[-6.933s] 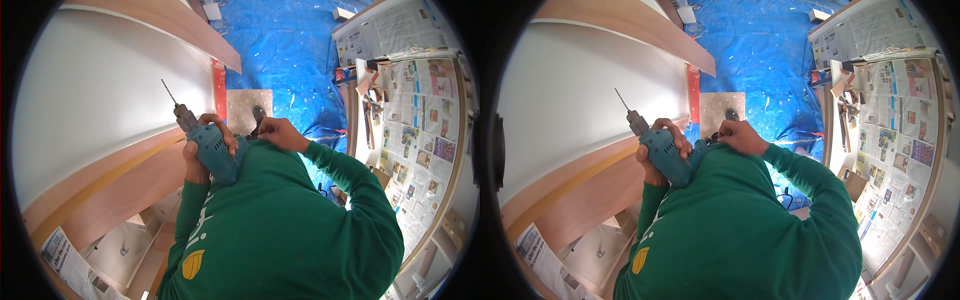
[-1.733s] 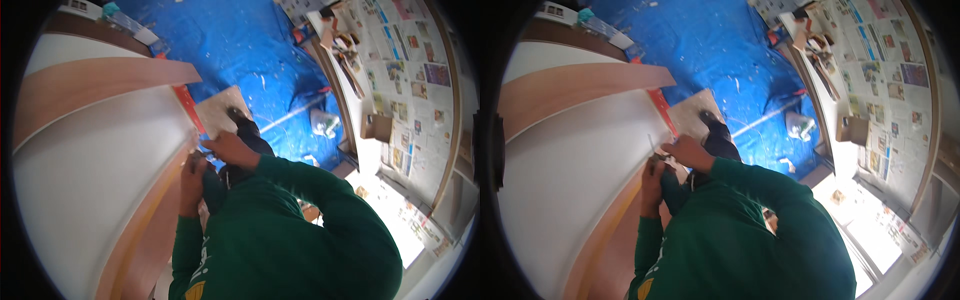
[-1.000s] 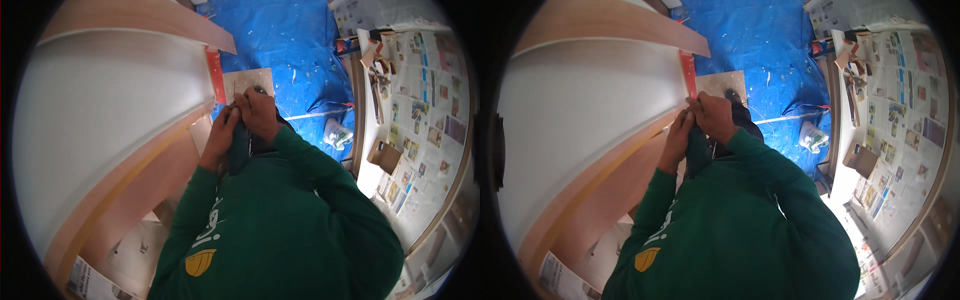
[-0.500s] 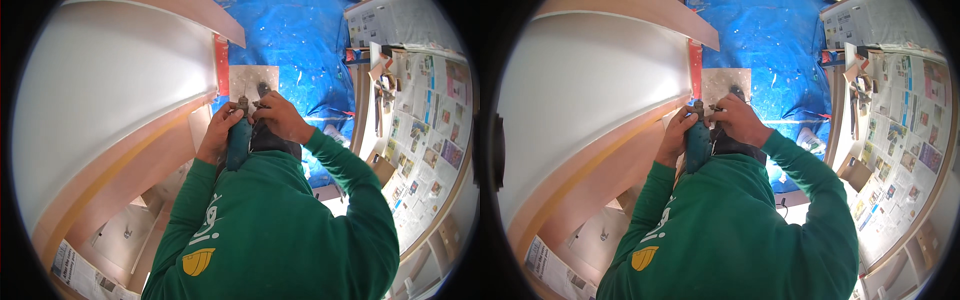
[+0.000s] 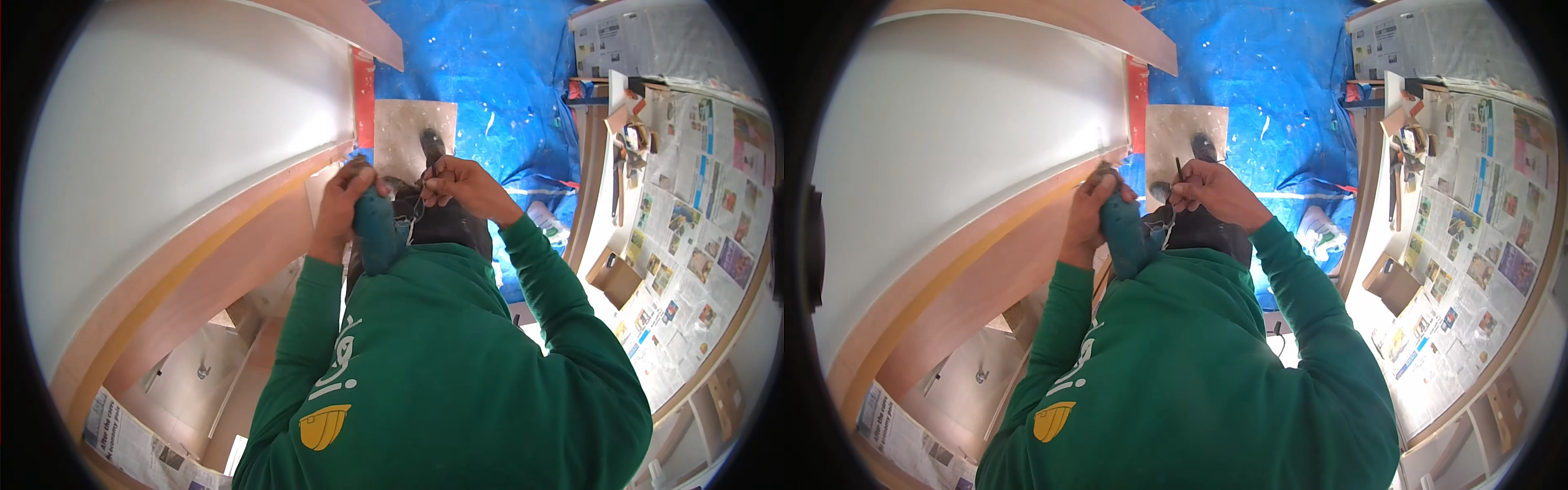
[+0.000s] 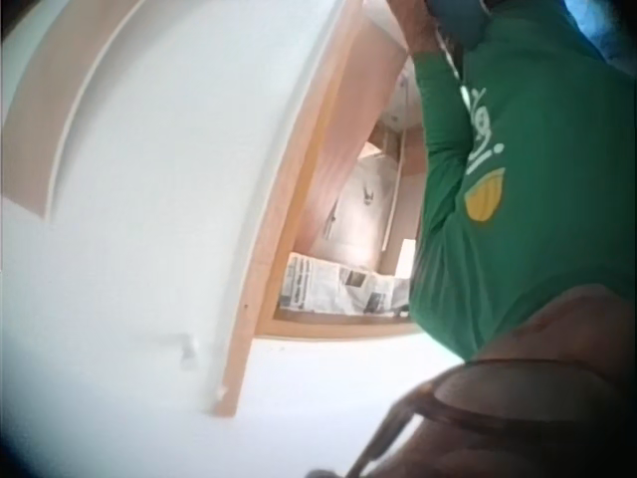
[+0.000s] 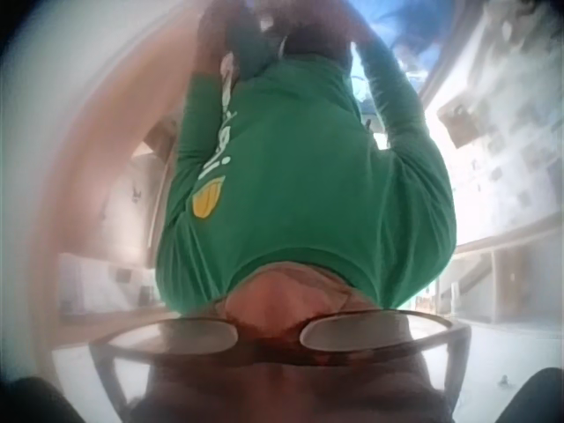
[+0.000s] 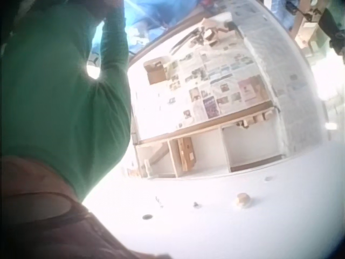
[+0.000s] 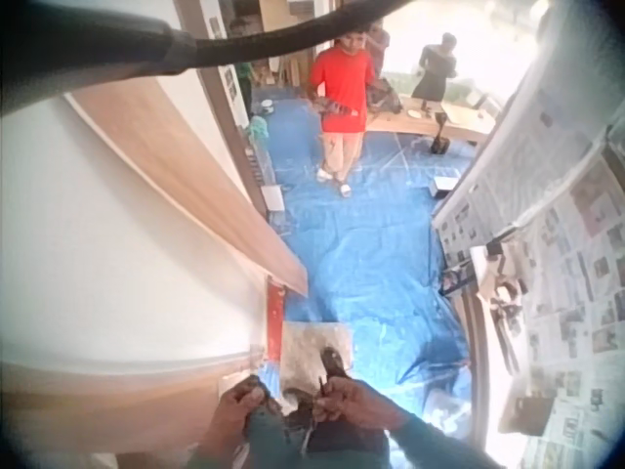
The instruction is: The person uses a power drill to secure wooden panels to a wall structure. They retrieve a small wooden block and a screw from a toolbox, then attach the block to the wall using the drill. The person also handles a tube of sealant and adjusts the drill bit during the process.
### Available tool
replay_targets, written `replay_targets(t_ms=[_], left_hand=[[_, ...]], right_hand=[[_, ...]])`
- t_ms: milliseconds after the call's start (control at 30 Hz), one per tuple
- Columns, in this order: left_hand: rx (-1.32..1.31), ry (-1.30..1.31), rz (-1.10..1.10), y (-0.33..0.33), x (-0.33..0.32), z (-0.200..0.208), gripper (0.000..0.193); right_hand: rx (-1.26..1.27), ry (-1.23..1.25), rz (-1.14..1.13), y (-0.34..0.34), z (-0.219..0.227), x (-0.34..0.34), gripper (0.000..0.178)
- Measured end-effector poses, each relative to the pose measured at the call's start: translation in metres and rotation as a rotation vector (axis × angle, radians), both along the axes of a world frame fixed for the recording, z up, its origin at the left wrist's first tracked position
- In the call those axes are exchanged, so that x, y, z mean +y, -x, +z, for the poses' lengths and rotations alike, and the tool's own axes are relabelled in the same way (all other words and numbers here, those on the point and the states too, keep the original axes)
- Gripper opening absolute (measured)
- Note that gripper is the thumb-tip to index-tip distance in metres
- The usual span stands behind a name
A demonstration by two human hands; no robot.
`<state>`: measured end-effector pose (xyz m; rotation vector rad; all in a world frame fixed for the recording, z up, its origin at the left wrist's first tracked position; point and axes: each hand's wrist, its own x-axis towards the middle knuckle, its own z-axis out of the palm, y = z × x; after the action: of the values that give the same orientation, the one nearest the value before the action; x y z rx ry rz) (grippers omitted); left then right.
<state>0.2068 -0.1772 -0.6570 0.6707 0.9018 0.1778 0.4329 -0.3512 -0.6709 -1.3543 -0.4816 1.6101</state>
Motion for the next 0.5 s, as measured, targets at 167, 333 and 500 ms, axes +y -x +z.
replay_targets(t_ms=[167, 333, 500], left_hand=[[-0.249, -0.042, 0.177, 0.027, 0.017, 0.002, 0.031], [-0.347, -0.086, 0.055, 0.028, 0.030, 0.013, 0.040], [-0.412, -0.030, 0.030, 0.023, 0.031, 0.009, 0.045]], right_hand=[[-0.250, 0.175, -0.008, 0.001, -0.047, -0.047, 0.017], [-0.198, 0.217, 0.001, 0.006, -0.045, -0.057, 0.017], [-0.083, 0.136, -0.012, 0.011, -0.061, -0.038, 0.014]])
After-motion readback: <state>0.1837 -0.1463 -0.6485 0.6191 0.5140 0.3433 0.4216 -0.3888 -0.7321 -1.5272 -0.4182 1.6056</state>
